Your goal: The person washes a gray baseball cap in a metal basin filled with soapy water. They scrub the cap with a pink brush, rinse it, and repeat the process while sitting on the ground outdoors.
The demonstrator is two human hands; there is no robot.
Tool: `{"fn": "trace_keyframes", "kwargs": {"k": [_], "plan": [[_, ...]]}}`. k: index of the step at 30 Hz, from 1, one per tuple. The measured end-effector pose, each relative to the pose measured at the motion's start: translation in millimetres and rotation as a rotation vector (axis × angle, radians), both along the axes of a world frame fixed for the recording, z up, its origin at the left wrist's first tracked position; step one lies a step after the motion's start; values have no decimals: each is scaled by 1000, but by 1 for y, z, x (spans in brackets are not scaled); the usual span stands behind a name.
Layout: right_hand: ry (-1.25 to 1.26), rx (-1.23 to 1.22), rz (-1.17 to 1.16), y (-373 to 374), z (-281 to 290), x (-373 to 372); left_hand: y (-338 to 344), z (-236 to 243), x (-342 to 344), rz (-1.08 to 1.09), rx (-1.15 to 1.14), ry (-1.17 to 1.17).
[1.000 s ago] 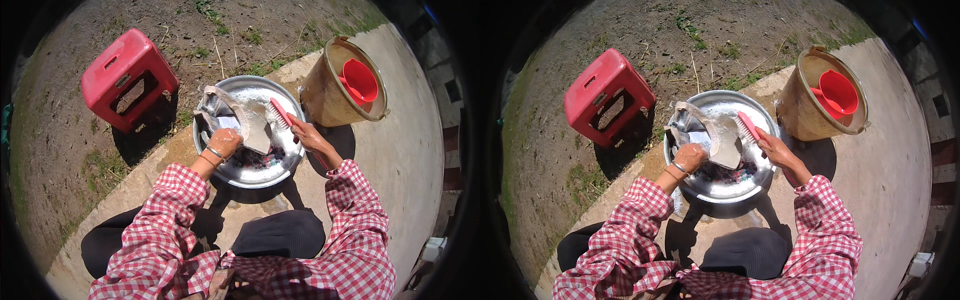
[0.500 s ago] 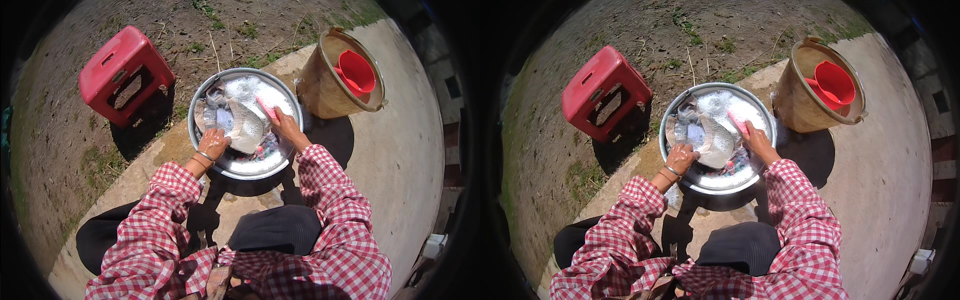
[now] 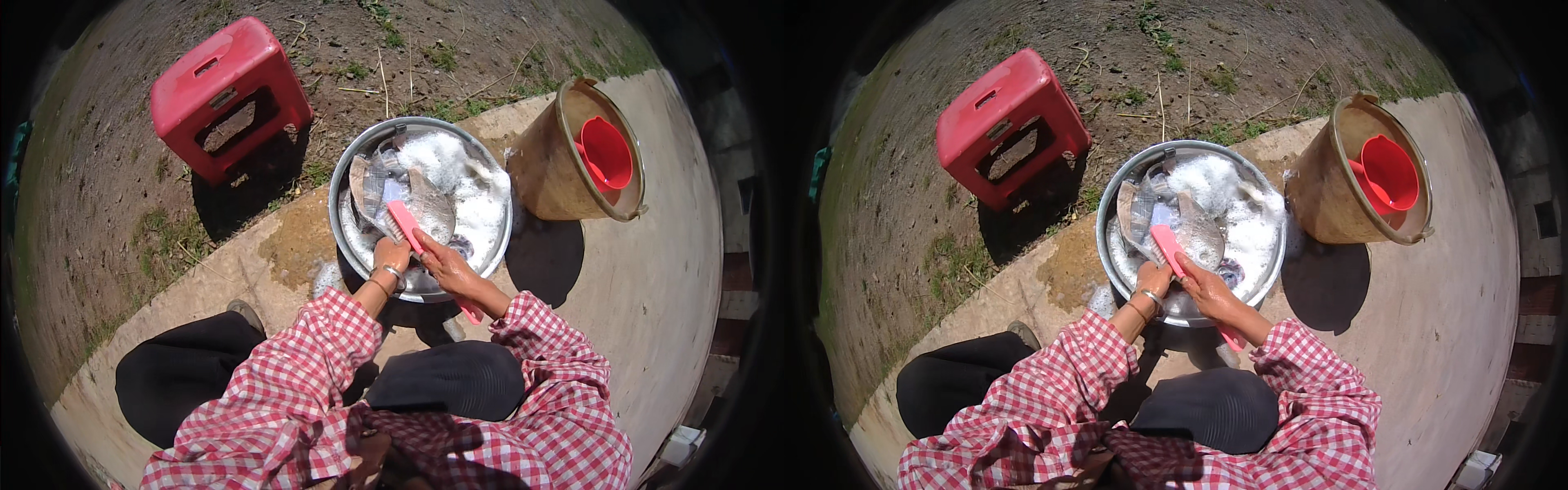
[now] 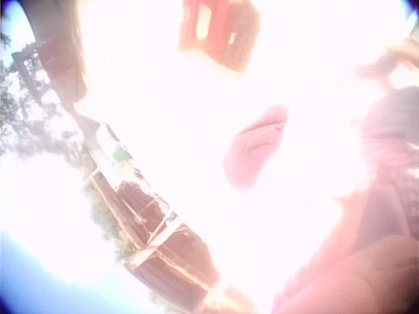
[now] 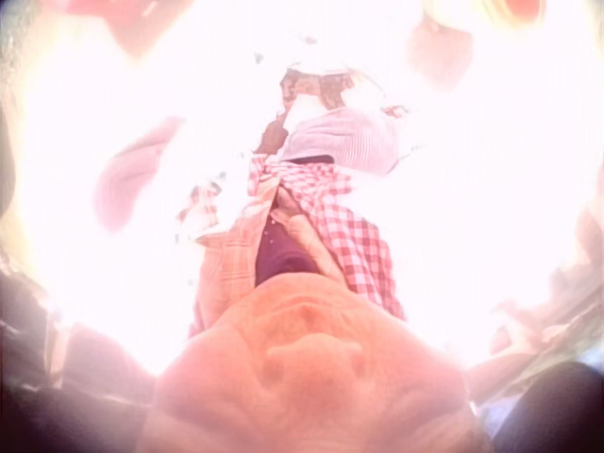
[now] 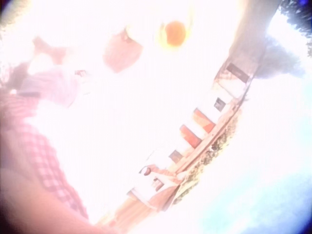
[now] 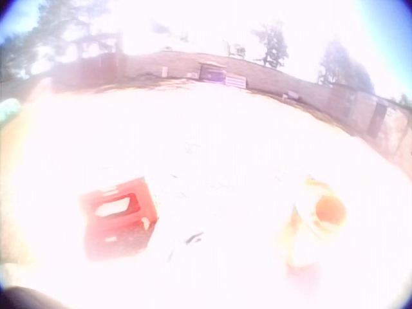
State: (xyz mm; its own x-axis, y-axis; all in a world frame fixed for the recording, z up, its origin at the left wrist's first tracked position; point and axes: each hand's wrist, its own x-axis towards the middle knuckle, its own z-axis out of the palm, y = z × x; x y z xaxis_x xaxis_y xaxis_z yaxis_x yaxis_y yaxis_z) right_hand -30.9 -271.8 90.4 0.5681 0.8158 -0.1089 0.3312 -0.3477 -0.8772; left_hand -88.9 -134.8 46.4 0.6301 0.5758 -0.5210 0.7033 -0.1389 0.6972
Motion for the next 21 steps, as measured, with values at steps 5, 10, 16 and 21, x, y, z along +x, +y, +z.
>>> {"fn": "trace_keyframes", "kwargs": {"k": [5, 10, 16, 21], "plan": [[-247, -568, 32, 2, -15, 53, 30, -3, -1, -208, 441, -197], [-44, -206, -394, 33, 2, 61, 45, 7, 2, -183, 455, -342], [-86, -474, -26, 44, -15, 29, 52, 3, 9, -109, 587, -368], [-141, -452, -195, 26, -8, 64, 56, -1, 0, -188, 552, -415]]}}
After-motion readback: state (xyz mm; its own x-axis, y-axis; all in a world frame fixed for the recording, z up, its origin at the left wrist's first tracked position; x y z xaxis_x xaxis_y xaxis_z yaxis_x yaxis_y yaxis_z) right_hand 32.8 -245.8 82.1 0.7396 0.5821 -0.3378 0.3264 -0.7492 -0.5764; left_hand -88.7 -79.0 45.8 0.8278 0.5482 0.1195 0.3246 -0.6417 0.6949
